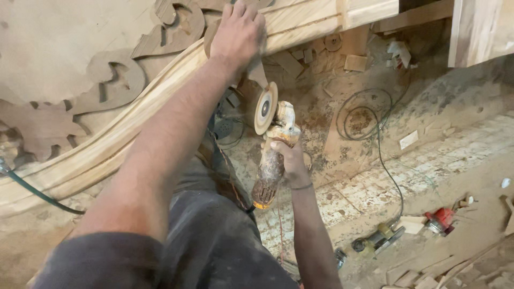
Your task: The person uses an angle grinder with a sanding disc to smooth the edges of a curved wooden furniture piece. They repeatedly sand the same areas and occasionally pause to inspect the surface with their hands.
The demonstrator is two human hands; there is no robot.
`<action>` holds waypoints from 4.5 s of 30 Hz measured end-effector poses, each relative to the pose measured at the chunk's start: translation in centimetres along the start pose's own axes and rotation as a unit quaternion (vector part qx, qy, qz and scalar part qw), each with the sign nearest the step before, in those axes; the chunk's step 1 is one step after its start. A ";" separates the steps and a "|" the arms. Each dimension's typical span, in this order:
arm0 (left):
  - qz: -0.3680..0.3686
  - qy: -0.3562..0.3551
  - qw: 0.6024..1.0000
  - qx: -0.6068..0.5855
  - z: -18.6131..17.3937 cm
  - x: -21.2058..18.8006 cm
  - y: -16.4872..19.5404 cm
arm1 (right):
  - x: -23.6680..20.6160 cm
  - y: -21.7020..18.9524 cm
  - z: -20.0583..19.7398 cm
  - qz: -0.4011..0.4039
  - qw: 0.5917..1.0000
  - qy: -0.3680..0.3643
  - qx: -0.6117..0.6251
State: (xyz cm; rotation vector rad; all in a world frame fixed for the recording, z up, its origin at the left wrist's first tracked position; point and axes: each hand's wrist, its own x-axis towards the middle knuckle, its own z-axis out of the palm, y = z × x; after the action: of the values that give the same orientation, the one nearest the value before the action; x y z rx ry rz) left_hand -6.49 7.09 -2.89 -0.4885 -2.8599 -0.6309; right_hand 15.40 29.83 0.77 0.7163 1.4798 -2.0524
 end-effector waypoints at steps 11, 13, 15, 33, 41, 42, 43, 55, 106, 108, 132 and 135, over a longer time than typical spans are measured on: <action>-0.012 0.003 1.000 0.011 0.8 -0.1 0.0 | -0.5 0.3 1.2 -0.012 0.999 -0.026 0.037; -0.012 0.002 1.000 0.016 0.9 -0.3 0.1 | -0.5 0.3 1.3 -0.020 0.999 -0.035 0.029; -0.009 0.006 1.000 -0.008 0.8 -0.4 0.0 | -0.4 0.4 1.4 -0.030 0.998 -0.043 0.027; 0.006 0.015 0.999 -0.034 -0.4 0.2 -0.1 | 0.3 2.6 1.6 -0.012 0.999 0.015 0.039; 0.005 0.011 1.000 0.009 -1.1 0.1 0.4 | 0.5 2.1 1.6 -0.046 0.998 -0.007 0.051; 0.009 0.025 0.999 0.033 -1.2 0.1 0.5 | 0.5 2.0 1.8 -0.048 0.998 0.001 0.036; 0.006 0.022 1.000 0.022 -1.3 0.1 0.5 | 0.4 2.0 1.9 -0.047 0.999 0.010 0.021; -0.002 0.019 1.000 -0.007 -2.0 0.4 0.7 | -0.1 2.6 2.7 -0.022 0.999 0.018 0.027; 0.101 -0.345 0.933 0.010 0.1 25.5 -1.1 | -6.3 -3.3 -8.5 -0.188 0.824 0.486 0.221; 0.095 -0.329 0.940 0.010 0.6 25.8 -1.0 | -6.3 -3.9 -8.5 -0.205 0.831 0.471 0.211; 0.139 -0.278 0.944 -0.112 2.0 24.5 -2.0 | -3.6 -8.4 -6.3 -0.276 0.846 0.423 0.169; 0.122 -0.318 0.938 -0.067 1.9 25.1 -1.7 | -3.9 -8.4 -6.0 -0.285 0.850 0.414 0.160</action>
State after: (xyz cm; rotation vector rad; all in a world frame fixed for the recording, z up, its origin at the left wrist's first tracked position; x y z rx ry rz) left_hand -30.66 13.45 0.70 -1.2533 -3.2561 -0.7314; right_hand 13.35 38.30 7.61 1.6134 1.9950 -2.6420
